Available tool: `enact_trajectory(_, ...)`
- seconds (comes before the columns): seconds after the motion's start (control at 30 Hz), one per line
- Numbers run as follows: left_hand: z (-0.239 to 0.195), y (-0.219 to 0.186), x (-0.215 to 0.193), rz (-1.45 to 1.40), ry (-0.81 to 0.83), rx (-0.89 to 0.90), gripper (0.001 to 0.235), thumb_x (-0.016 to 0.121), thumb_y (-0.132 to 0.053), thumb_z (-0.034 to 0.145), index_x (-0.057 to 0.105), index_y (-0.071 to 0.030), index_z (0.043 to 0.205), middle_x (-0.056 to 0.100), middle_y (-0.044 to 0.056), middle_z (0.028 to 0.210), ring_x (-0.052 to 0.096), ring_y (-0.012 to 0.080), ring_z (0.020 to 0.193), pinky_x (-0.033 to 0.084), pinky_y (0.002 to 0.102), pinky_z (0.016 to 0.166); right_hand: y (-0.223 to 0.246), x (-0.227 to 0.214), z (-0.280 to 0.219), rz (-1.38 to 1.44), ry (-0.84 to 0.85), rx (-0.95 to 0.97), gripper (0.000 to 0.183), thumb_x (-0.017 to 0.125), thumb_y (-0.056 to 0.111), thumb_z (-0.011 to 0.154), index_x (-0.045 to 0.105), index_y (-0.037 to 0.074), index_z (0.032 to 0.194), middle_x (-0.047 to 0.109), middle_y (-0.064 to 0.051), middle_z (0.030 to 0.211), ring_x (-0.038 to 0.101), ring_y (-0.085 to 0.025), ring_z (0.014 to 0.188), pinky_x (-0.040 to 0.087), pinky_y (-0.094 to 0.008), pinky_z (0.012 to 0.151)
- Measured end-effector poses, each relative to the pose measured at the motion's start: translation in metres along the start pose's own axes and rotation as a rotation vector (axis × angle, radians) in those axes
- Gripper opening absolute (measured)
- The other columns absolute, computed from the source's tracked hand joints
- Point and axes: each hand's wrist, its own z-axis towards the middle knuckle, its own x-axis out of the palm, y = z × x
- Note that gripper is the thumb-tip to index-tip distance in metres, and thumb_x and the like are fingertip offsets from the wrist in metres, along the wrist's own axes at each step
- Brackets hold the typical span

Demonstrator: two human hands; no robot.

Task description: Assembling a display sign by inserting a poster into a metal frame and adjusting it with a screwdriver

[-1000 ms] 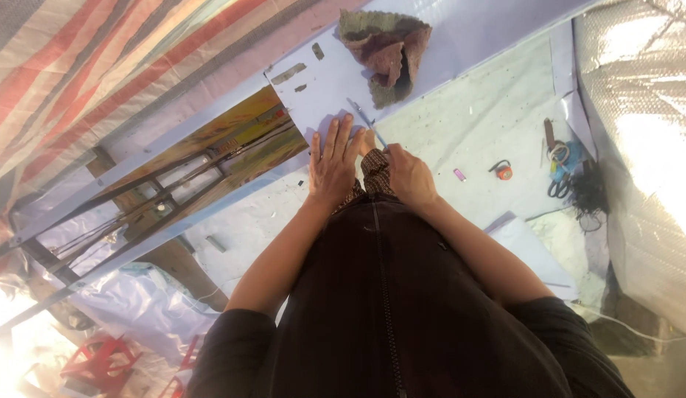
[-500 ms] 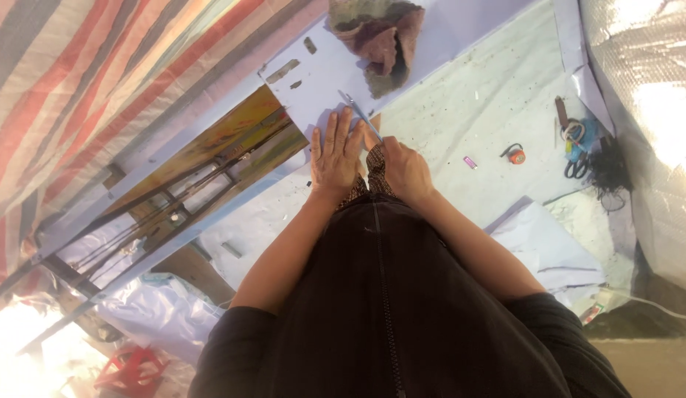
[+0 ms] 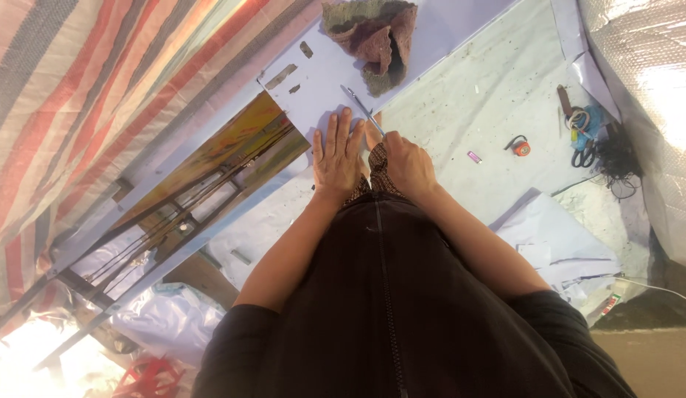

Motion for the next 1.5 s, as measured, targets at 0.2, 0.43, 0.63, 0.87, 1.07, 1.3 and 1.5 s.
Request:
enact_trajectory(0.2, 0.006, 0.002, 0.004, 0.038, -0.2, 0.043, 0.081, 0.058, -0.03, 0.098, 0.015, -0.022, 0.166, 0.013, 0.009, 0.174, 0.011, 0.0291, 0.161, -0.008, 0.054, 0.126, -0.013, 0.007, -0.003, -0.023, -0.113, -0.158, 0.021, 0.046, 0.018, 0.112, 0.057, 0.002, 0.105, 0.066, -0.024, 0.078, 0.07, -0.044, 0.059, 0.054, -0.049, 0.045)
enact_trajectory(0.43, 0.011, -0.002, 0.002, 0.049, -0.362, 0.031, 0.069, 0.054, -0.024, 0.096, 0.032, -0.019, 0.161, 0.026, 0.008, 0.171, 0.023, 0.0291, 0.158, 0.001, 0.052, 0.128, -0.024, 0.031, 0.016, -0.078, -0.036, -0.031, 0.026, 0.034, 0.016, 0.115, 0.058, 0.006, 0.114, 0.065, -0.01, 0.078, 0.063, -0.022, 0.052, 0.051, -0.029, 0.04)
enact_trajectory(0.63, 0.01, 0.0, -0.005, -0.014, -0.409, 0.038, 0.061, 0.052, -0.024, 0.096, 0.037, -0.018, 0.155, 0.034, 0.011, 0.167, 0.033, 0.0287, 0.154, 0.005, 0.051, 0.128, -0.025, 0.043, 0.01, -0.207, -0.114, -0.191, 0.02, 0.043, 0.015, 0.111, 0.058, 0.008, 0.102, 0.06, -0.006, 0.07, 0.06, -0.021, 0.048, 0.048, -0.029, 0.037)
enact_trajectory(0.87, 0.006, -0.001, -0.012, 0.128, -0.243, 0.038, 0.068, 0.057, -0.024, 0.091, 0.041, -0.02, 0.157, 0.022, 0.005, 0.172, 0.015, 0.0293, 0.159, -0.005, 0.052, 0.127, -0.008, -0.009, 0.024, 0.291, -0.388, -0.211, 0.026, 0.07, 0.025, 0.107, 0.066, 0.007, 0.088, 0.059, -0.003, 0.056, 0.055, -0.016, 0.039, 0.044, -0.023, 0.038)
enact_trajectory(1.07, 0.005, -0.002, -0.008, 0.141, -0.23, 0.032, 0.075, 0.069, -0.028, 0.083, 0.046, -0.024, 0.155, 0.027, 0.008, 0.171, 0.019, 0.0291, 0.159, 0.0, 0.052, 0.128, 0.01, -0.011, 0.055, 0.28, -0.381, 0.061, 0.048, 0.08, 0.053, 0.091, 0.069, 0.01, 0.073, 0.059, -0.005, 0.049, 0.065, -0.028, 0.047, 0.049, -0.041, 0.048)
enact_trajectory(1.3, 0.006, -0.002, -0.01, 0.11, -0.271, 0.012, 0.074, 0.071, -0.023, 0.082, 0.049, -0.023, 0.152, 0.027, 0.006, 0.171, 0.02, 0.0281, 0.159, 0.002, 0.051, 0.128, -0.013, 0.018, 0.062, 0.567, -0.353, 0.025, 0.036, 0.082, 0.036, 0.094, 0.068, 0.011, 0.072, 0.066, -0.004, 0.055, 0.069, -0.027, 0.055, 0.051, -0.038, 0.058)
enact_trajectory(1.5, 0.007, -0.003, -0.014, 0.042, -0.24, 0.027, 0.07, 0.069, -0.018, 0.087, 0.046, -0.02, 0.154, 0.024, 0.005, 0.172, 0.016, 0.0271, 0.159, -0.003, 0.05, 0.128, -0.019, 0.012, 0.05, 0.618, -0.28, -0.055, 0.007, 0.072, 0.015, 0.098, 0.076, 0.009, 0.099, 0.075, -0.008, 0.073, 0.073, -0.023, 0.069, 0.053, -0.035, 0.066)
